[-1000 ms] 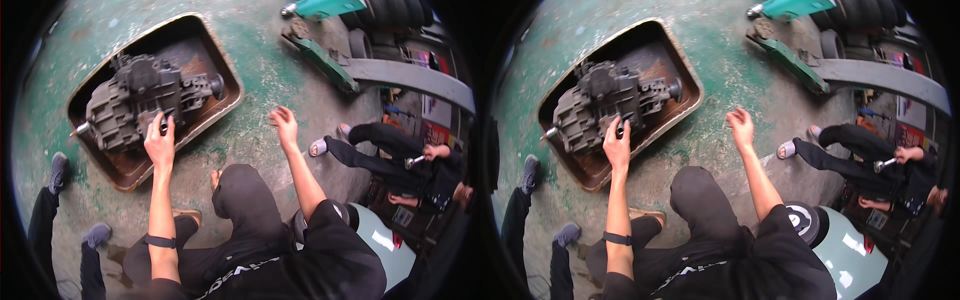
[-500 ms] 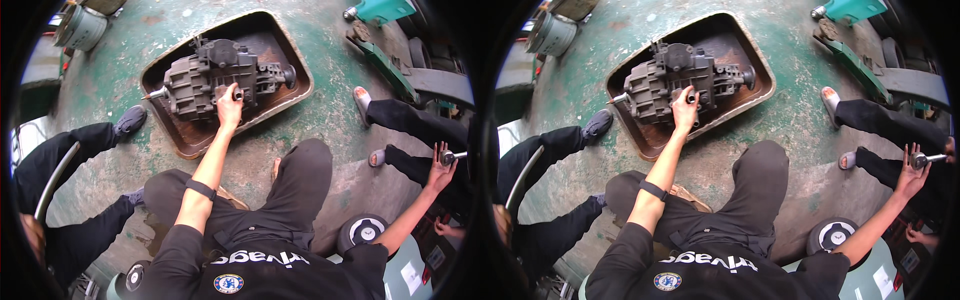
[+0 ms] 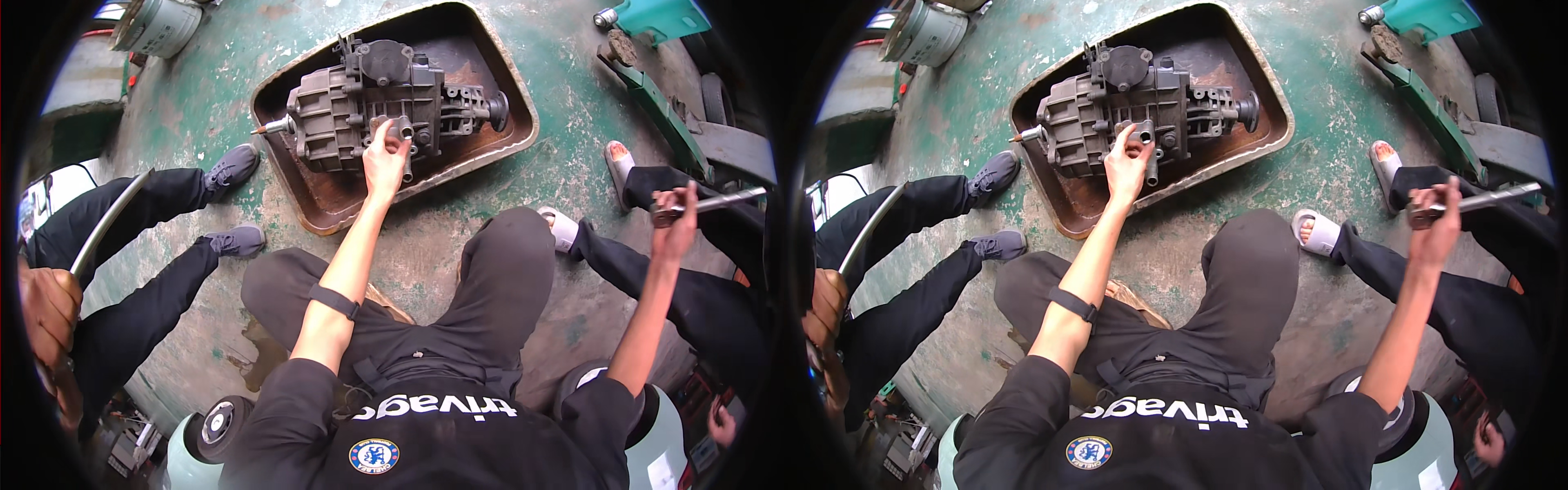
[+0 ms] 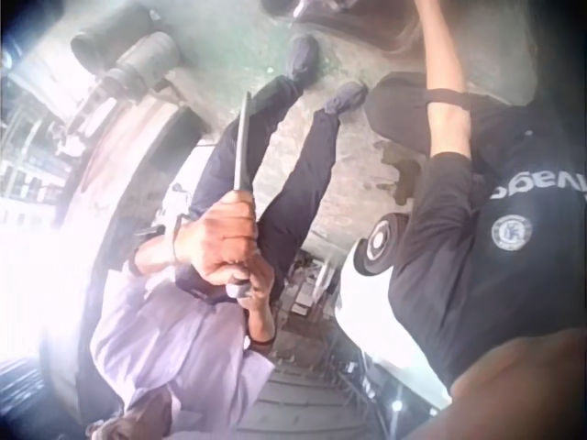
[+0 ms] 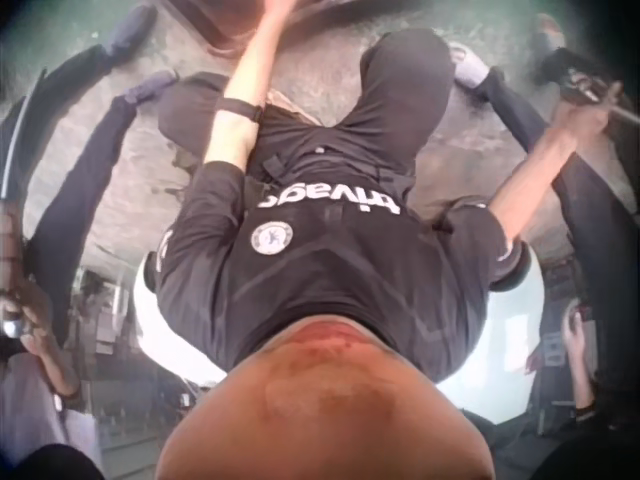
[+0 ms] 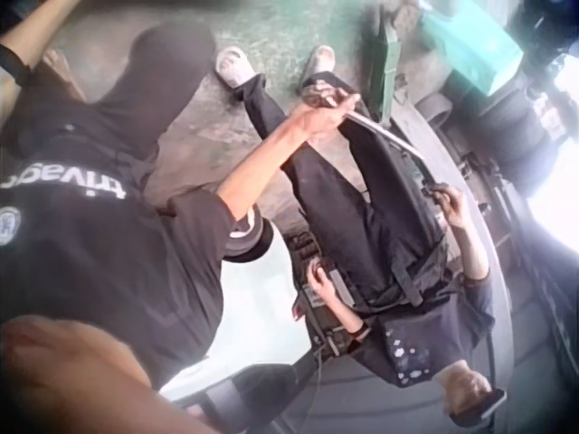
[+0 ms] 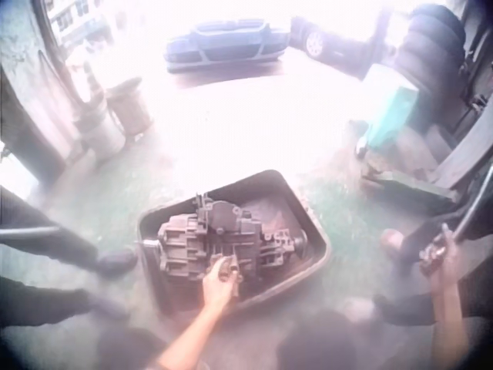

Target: The person sits on the floor and uses a ratchet wrench and socket to tighten bolts on a car engine block placed in a metal tray. They repeatedly attach and detach sockets, turn the ratchet, and adjust bolt positions while another person assists by holding the engine steady.

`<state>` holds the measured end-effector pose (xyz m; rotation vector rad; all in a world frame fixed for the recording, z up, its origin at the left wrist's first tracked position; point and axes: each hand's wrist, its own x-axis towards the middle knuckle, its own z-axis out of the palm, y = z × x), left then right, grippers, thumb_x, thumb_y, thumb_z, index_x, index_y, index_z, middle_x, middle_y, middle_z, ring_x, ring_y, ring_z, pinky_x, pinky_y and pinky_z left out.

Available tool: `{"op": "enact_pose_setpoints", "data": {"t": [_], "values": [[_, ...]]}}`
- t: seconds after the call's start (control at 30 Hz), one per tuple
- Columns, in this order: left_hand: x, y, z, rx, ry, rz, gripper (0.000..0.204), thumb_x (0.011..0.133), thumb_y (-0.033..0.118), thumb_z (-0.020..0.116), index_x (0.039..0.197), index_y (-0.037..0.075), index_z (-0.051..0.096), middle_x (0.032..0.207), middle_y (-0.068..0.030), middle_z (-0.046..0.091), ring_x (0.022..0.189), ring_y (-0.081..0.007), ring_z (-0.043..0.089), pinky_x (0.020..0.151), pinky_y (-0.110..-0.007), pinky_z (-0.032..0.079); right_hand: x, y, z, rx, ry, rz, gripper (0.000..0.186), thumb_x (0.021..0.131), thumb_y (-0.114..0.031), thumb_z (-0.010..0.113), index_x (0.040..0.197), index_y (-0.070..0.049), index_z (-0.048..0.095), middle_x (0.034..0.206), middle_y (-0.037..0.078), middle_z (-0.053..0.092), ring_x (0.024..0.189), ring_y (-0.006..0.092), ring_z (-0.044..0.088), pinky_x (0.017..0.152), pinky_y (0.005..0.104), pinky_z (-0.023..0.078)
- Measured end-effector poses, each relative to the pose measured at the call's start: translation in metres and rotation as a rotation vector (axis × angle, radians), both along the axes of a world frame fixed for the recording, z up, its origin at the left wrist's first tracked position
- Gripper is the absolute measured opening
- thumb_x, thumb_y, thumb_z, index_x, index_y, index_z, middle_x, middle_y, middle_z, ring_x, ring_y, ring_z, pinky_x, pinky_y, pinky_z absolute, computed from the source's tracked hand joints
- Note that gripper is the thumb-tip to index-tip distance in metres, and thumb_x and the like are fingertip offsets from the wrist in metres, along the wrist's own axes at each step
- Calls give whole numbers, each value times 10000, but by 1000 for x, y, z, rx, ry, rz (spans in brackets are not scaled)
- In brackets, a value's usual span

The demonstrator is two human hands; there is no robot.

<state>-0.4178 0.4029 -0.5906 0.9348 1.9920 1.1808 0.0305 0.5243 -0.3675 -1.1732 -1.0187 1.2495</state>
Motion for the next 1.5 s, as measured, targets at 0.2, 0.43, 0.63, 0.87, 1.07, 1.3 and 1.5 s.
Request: {"op": "enact_pose_setpoints", "data": {"t": [0.2, 0.43, 0.63, 0.87, 1.07, 1.3, 1.5], "values": [[14, 16, 26, 152, 353, 25, 409, 816, 268, 806, 1093, 4, 661, 742, -81, 652, 627, -146, 599, 648, -294, 515, -86, -83, -166, -621, -278, 102, 402, 951, -361, 664, 743, -43, 533, 547, 35, 525, 460, 132, 521, 442, 283, 434], [19, -14, 89, 153, 190, 93, 254, 867, 72, 751, 1058, -29, 619, 863, -89, 707, 755, -114, 668, 669, -236, 540, -112, -169, -249, -922, -381, 265, 300, 929, -292, 705, 762, -62, 608, 637, -10, 541, 568, 70, 503, 522, 251, 395], [34, -56, 131, 386, 51, 89, 400, 772, -9, 818, 1091, -18, 577, 1059, -167, 698, 943, -180, 699, 800, -284, 592, -119, -203, -223, -1085, -445, 482, 241, 933, -257, 692, 845, -39, 638, 725, 46, 603, 652, 119, 575, 598, 283, 455], [41, -53, 133, 507, 230, 22, 428, 693, 7, 875, 991, 30, 570, 1004, -168, 704, 885, -234, 724, 751, -304, 578, -109, -222, -206, -1125, -445, 522, 240, 931, -259, 689, 854, -37, 638, 730, 55, 607, 663, 132, 583, 610, 296, 459], [52, -58, 138, 501, 172, 32, 426, 671, -25, 877, 985, 38, 596, 977, -152, 673, 844, -219, 691, 720, -299, 563, -102, -240, -203, -1141, -430, 519, 240, 929, -260, 687, 861, -35, 639, 735, 63, 611, 673, 143, 590, 621, 308, 462], [66, -66, 155, 554, -571, -15, 409, 719, -128, 794, 1074, 20, 654, 1169, -145, 592, 1035, -209, 631, 825, -319, 572, -95, -257, -192, -1146, -420, 502, 241, 927, -262, 685, 870, -33, 640, 740, 73, 615, 685, 156, 599, 633, 322, 465], [69, -69, 165, 616, -756, -56, 461, 772, -130, 743, 1175, 29, 585, 1210, -231, 624, 1082, -252, 643, 908, -340, 573, -86, -263, -188, -1155, -432, 523, 242, 926, -264, 683, 877, -31, 640, 745, 81, 619, 695, 167, 606, 644, 333, 469]]}}
